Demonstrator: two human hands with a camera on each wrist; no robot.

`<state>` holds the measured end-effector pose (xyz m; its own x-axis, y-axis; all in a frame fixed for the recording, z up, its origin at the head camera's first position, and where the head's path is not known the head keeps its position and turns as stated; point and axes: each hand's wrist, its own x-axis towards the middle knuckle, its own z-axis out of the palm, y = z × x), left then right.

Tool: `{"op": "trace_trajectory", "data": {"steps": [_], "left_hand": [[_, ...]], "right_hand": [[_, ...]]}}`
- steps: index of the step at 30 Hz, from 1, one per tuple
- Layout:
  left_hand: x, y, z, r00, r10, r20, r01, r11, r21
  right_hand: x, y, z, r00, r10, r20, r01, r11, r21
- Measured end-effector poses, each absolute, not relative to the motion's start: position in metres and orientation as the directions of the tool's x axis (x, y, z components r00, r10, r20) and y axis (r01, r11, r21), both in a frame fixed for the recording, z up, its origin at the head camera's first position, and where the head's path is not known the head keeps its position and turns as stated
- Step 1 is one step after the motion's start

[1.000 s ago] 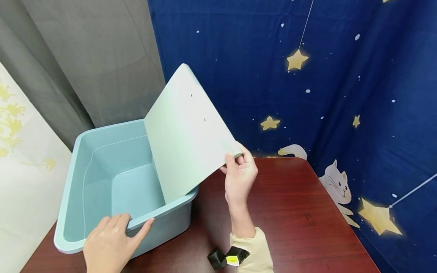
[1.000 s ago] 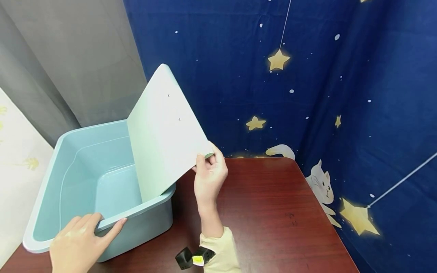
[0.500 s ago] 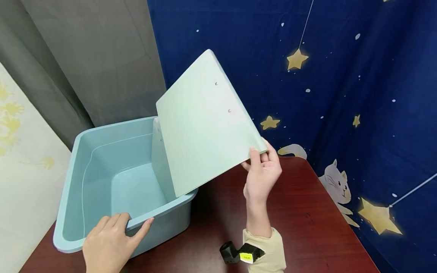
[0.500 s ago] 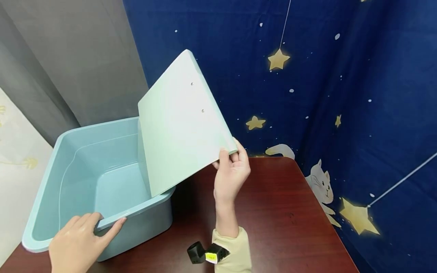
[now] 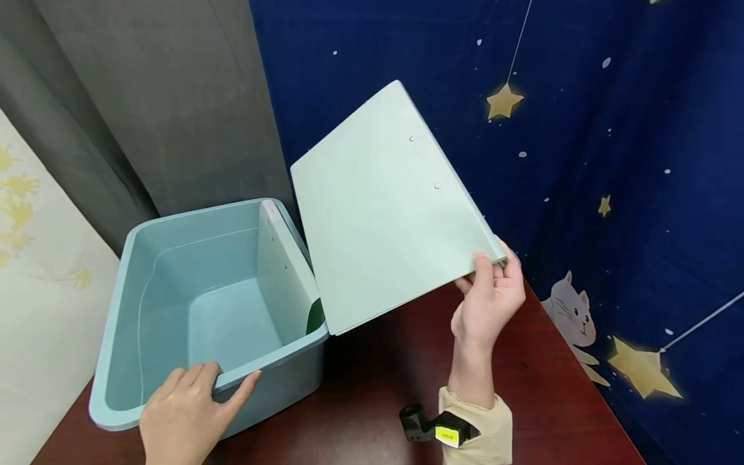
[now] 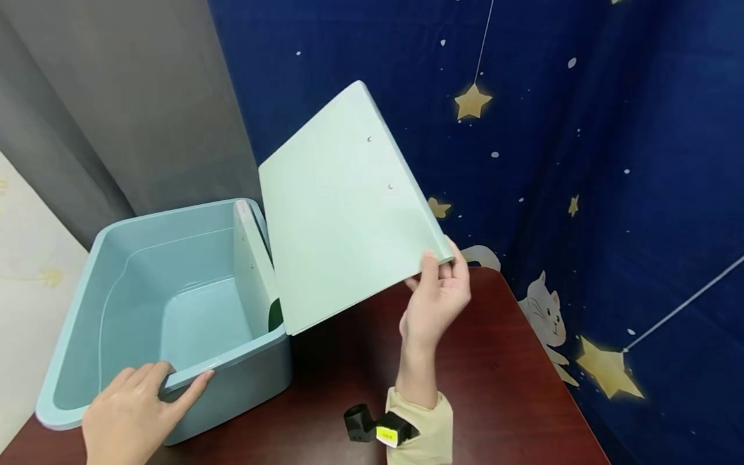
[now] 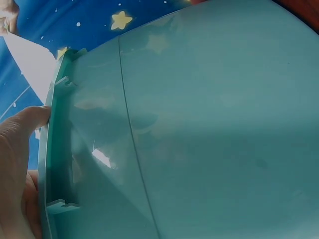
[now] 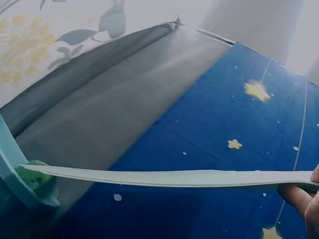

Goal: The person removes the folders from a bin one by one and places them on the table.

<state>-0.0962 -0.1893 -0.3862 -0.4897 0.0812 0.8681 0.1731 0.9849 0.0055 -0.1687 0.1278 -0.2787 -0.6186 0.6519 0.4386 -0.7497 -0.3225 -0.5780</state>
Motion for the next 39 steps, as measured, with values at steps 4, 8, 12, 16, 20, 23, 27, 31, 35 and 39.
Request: {"op": "trace_trajectory", "data": {"steps": [4,8,12,16,20,23,27,31,35,39], "left_hand": [[-0.094,-0.188,-0.384,-0.534,0.085,0.841,0.145,0.989,-0.008],[-0.092,-0.188,-0.383,-0.571,0.063,0.818,0.131,0.991,0.015],[-0.092,-0.188,-0.384,-0.578,0.052,0.815,0.128,0.991,0.028],[-0.092,-0.189,-0.383,-0.574,0.061,0.817,0.124,0.992,0.014],[-0.091,-0.188,-0.382,-0.556,0.077,0.828,0.134,0.991,-0.003],[-0.091,-0.188,-0.382,-0.553,0.086,0.829,0.135,0.991,-0.013],[-0.093,-0.188,-0.383,-0.54,0.087,0.837,0.141,0.99,-0.012],[-0.095,-0.188,-0.385,-0.488,0.067,0.87,0.171,0.985,0.02],[-0.095,-0.188,-0.386,-0.475,0.058,0.878,0.172,0.985,0.028],[-0.093,-0.189,-0.384,-0.518,0.08,0.852,0.15,0.989,-0.001]], "right_hand": [[-0.17,0.138,-0.281,-0.597,0.674,0.434,-0.766,-0.321,-0.556],[-0.173,0.144,-0.286,-0.583,0.686,0.436,-0.772,-0.3,-0.56],[-0.177,0.146,-0.294,-0.581,0.685,0.44,-0.76,-0.261,-0.596],[-0.181,0.146,-0.304,-0.586,0.675,0.449,-0.744,-0.228,-0.628],[-0.185,0.145,-0.312,-0.598,0.674,0.433,-0.716,-0.208,-0.666],[-0.187,0.145,-0.32,-0.61,0.671,0.422,-0.694,-0.195,-0.693],[-0.189,0.143,-0.33,-0.634,0.665,0.395,-0.658,-0.195,-0.728],[-0.192,0.142,-0.338,-0.655,0.657,0.374,-0.628,-0.197,-0.753],[-0.193,0.141,-0.344,-0.665,0.656,0.358,-0.61,-0.2,-0.767],[-0.193,0.141,-0.35,-0.663,0.668,0.339,-0.601,-0.205,-0.772]]}}
